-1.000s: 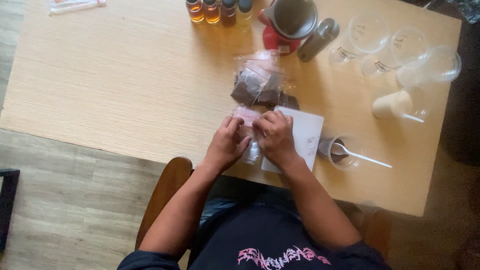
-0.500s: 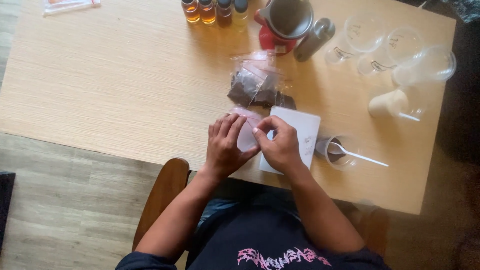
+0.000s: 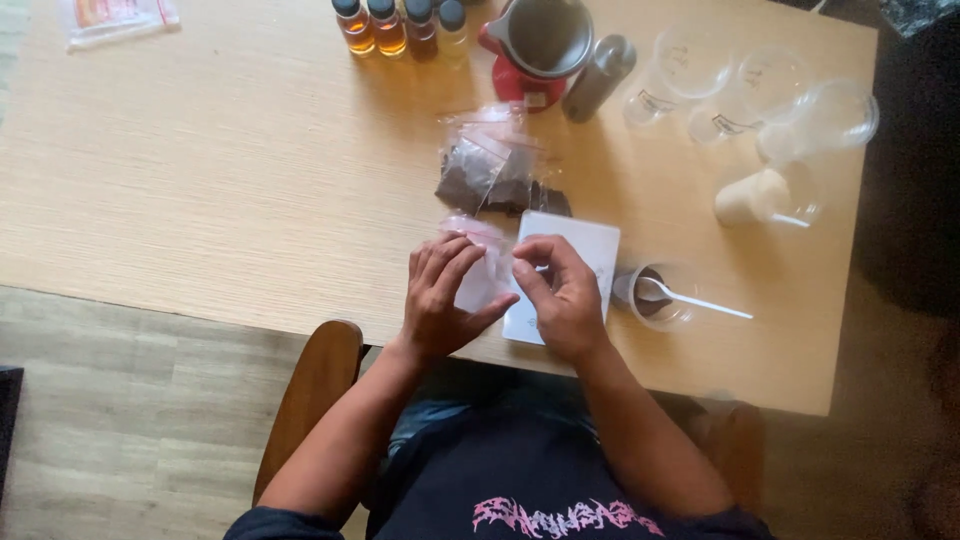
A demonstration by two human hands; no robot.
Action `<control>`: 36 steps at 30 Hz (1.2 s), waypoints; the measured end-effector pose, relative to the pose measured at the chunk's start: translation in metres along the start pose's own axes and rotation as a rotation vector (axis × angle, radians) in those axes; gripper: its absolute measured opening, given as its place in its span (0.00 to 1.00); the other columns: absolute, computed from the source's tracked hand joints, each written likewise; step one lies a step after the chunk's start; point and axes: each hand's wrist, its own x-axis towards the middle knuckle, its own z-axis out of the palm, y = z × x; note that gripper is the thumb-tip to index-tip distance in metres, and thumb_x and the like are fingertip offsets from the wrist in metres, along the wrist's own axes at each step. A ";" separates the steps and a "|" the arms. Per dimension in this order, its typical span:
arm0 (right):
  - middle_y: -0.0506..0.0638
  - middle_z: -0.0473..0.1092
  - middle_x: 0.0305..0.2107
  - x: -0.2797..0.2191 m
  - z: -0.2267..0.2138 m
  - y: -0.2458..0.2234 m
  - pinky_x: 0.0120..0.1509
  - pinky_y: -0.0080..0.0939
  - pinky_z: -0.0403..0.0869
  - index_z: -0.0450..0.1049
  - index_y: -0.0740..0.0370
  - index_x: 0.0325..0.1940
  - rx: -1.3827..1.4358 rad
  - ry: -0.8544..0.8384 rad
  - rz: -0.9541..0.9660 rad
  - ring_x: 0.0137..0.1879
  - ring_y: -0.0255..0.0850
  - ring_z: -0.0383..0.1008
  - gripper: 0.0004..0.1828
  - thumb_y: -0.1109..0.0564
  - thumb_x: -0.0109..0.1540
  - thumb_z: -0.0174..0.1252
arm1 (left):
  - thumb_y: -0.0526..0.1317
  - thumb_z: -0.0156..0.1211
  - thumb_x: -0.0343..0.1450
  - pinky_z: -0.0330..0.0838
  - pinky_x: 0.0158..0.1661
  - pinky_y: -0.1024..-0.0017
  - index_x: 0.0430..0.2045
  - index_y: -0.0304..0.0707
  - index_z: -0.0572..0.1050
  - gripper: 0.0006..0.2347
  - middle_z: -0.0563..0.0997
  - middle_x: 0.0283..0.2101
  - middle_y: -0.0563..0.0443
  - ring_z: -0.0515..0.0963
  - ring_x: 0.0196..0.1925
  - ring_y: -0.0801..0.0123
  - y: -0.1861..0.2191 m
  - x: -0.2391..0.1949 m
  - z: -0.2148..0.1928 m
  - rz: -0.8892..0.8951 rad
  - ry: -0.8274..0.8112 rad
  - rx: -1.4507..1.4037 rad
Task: The person scoops a dark brown powder from a plastic cup using a white plastic spoon and transfers it into small, clear plastic bags. They seal each bag after filling it and place it on the table. The process is repeated multiple times.
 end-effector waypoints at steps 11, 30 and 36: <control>0.56 0.71 0.40 -0.028 -0.009 -0.029 0.46 0.42 0.74 0.78 0.61 0.46 -0.149 0.276 -0.400 0.44 0.45 0.72 0.07 0.59 0.65 0.59 | 0.39 0.80 0.61 0.76 0.56 0.50 0.47 0.32 0.81 0.22 0.82 0.48 0.35 0.80 0.57 0.41 0.015 0.010 -0.004 -0.087 -0.038 -0.361; 0.46 0.62 0.40 -0.075 -0.112 0.048 0.42 0.27 0.59 0.66 0.64 0.62 -0.273 0.954 -0.211 0.39 0.29 0.56 0.20 0.55 0.69 0.61 | 0.35 0.79 0.61 0.80 0.51 0.47 0.49 0.29 0.78 0.23 0.81 0.45 0.33 0.82 0.51 0.40 0.069 0.009 0.099 -0.216 -0.313 -0.730; 0.55 0.72 0.34 -0.075 -0.124 0.039 0.44 0.40 0.74 0.80 0.65 0.47 -0.630 0.823 -0.466 0.38 0.44 0.74 0.09 0.57 0.69 0.59 | 0.35 0.79 0.61 0.79 0.51 0.44 0.49 0.29 0.77 0.23 0.81 0.45 0.33 0.82 0.49 0.40 0.067 0.006 0.107 -0.232 -0.345 -0.719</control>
